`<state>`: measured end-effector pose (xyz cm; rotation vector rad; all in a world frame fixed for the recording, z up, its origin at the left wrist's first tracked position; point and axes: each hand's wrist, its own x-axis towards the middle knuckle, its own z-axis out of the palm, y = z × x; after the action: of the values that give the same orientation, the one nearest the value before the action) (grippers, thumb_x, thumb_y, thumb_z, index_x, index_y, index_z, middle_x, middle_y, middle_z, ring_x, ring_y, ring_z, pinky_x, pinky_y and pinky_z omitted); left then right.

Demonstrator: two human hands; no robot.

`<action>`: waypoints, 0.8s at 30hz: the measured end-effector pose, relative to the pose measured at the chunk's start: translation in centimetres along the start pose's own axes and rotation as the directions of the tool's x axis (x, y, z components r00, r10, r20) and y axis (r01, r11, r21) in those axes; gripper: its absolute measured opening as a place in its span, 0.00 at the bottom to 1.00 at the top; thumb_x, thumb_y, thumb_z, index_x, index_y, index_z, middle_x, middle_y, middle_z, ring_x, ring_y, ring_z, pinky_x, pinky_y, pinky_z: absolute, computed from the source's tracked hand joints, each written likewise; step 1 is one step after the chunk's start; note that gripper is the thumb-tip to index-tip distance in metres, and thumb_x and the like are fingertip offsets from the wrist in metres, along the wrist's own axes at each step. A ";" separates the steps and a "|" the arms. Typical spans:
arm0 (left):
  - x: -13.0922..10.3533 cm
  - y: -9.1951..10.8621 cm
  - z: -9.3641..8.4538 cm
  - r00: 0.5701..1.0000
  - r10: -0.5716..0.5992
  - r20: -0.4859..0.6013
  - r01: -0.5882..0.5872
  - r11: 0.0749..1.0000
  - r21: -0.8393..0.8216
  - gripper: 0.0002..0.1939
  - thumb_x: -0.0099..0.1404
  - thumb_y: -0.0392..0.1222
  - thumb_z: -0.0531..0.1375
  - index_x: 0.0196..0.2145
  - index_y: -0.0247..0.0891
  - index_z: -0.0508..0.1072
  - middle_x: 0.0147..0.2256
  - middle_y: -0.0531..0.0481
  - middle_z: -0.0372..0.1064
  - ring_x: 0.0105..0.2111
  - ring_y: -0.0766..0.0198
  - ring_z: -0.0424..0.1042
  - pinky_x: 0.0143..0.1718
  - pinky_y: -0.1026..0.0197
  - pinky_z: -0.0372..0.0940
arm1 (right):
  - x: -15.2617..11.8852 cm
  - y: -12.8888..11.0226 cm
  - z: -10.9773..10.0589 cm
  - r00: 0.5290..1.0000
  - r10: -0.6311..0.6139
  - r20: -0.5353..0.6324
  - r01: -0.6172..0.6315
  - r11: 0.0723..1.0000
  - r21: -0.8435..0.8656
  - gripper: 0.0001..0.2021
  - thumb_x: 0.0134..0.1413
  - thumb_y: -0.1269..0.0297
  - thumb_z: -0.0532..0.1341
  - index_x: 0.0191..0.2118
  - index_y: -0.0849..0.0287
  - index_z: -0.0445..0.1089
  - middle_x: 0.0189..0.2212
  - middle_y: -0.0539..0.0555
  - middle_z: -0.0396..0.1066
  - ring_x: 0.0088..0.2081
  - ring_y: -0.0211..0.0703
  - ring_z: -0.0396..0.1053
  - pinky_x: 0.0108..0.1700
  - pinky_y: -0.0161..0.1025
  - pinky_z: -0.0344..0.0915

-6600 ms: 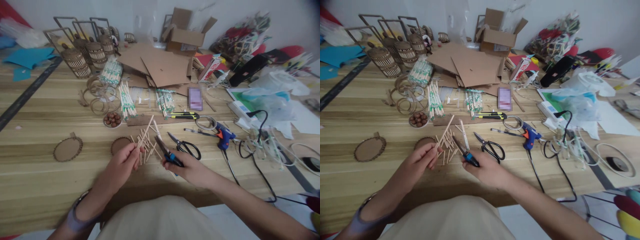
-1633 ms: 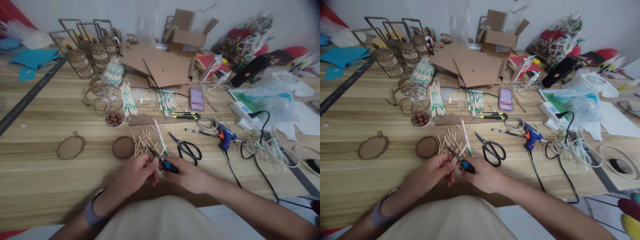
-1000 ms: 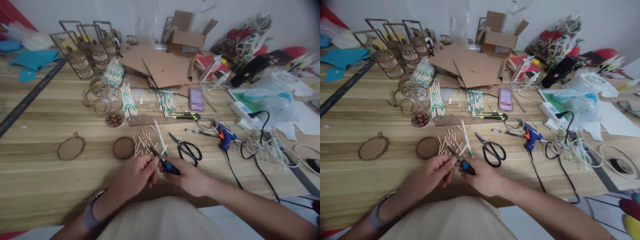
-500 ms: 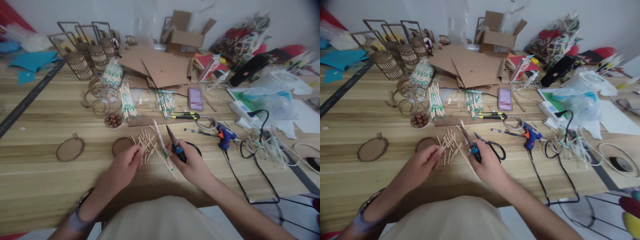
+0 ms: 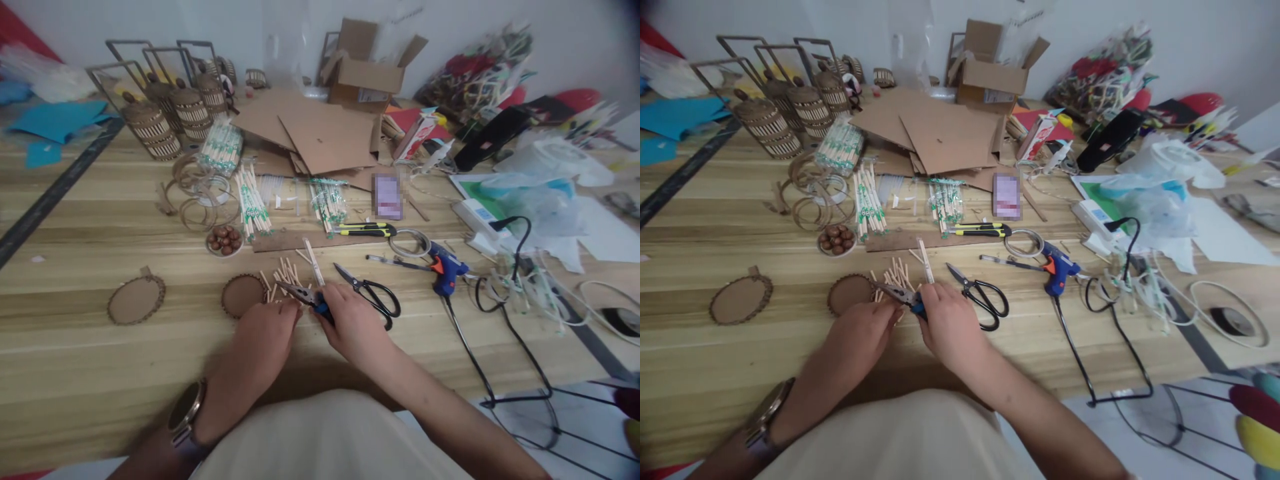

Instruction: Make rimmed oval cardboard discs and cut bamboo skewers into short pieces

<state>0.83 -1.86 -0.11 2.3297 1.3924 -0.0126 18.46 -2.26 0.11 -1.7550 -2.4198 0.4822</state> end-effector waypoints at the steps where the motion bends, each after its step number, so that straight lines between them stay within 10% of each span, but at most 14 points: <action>1: 0.1 -0.1 0.3 1.000 0.010 -0.015 -0.010 1.000 0.024 0.17 0.71 0.30 0.46 0.43 0.34 0.74 0.38 0.36 0.78 0.39 0.45 0.77 0.40 0.50 0.65 | 0.1 0.0 0.1 0.999 0.033 0.024 -0.033 0.999 -0.004 0.04 0.60 0.71 0.57 0.41 0.59 0.66 0.38 0.62 0.74 0.42 0.54 0.70 0.39 0.42 0.60; 8: 0.3 0.6 0.8 0.999 -0.021 -0.027 0.024 0.995 0.096 0.16 0.67 0.25 0.48 0.41 0.34 0.73 0.36 0.37 0.77 0.39 0.47 0.76 0.42 0.51 0.64 | 1.1 -1.0 1.1 0.988 0.149 0.051 -0.148 0.989 -0.024 0.05 0.59 0.72 0.58 0.41 0.60 0.65 0.39 0.62 0.74 0.43 0.54 0.71 0.39 0.41 0.61; 15: 0.2 -0.9 -0.3 0.993 -0.118 -0.016 0.111 0.966 -0.233 0.14 0.73 0.36 0.47 0.37 0.36 0.71 0.30 0.43 0.74 0.31 0.53 0.74 0.35 0.56 0.63 | 1.6 0.0 0.5 0.997 0.072 0.011 -0.072 0.990 0.118 0.03 0.60 0.70 0.59 0.37 0.57 0.63 0.36 0.59 0.73 0.40 0.50 0.70 0.38 0.39 0.60; 18: 0.1 -2.7 -0.4 0.994 -0.074 0.085 0.113 0.599 -0.793 0.18 0.72 0.52 0.49 0.31 0.39 0.67 0.19 0.54 0.65 0.21 0.63 0.65 0.26 0.62 0.60 | 1.1 1.4 -0.9 0.995 -0.098 0.020 0.088 0.954 0.286 0.05 0.62 0.67 0.59 0.34 0.56 0.61 0.32 0.53 0.70 0.35 0.45 0.68 0.36 0.37 0.59; 21: 0.2 -2.9 -0.4 0.971 -0.146 0.189 0.213 0.171 -0.962 0.17 0.63 0.56 0.58 0.29 0.39 0.66 0.19 0.56 0.65 0.19 0.67 0.63 0.24 0.64 0.59 | 0.7 1.7 -2.3 0.976 -0.217 0.014 0.196 0.908 0.369 0.05 0.61 0.69 0.60 0.34 0.56 0.62 0.32 0.52 0.68 0.33 0.43 0.66 0.35 0.36 0.59; 24: 0.4 -1.5 -0.3 0.950 -0.164 0.264 0.279 0.080 -0.957 0.12 0.57 0.49 0.63 0.29 0.37 0.70 0.26 0.51 0.75 0.25 0.64 0.73 0.29 0.64 0.63 | 0.7 1.1 -2.8 0.950 -0.309 0.050 0.257 0.862 0.436 0.06 0.58 0.76 0.60 0.35 0.56 0.64 0.34 0.52 0.69 0.36 0.43 0.67 0.38 0.36 0.61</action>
<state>-0.33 -0.78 -0.44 0.8784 1.0747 0.5710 19.95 -0.75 2.34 -1.1978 -2.3535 1.0085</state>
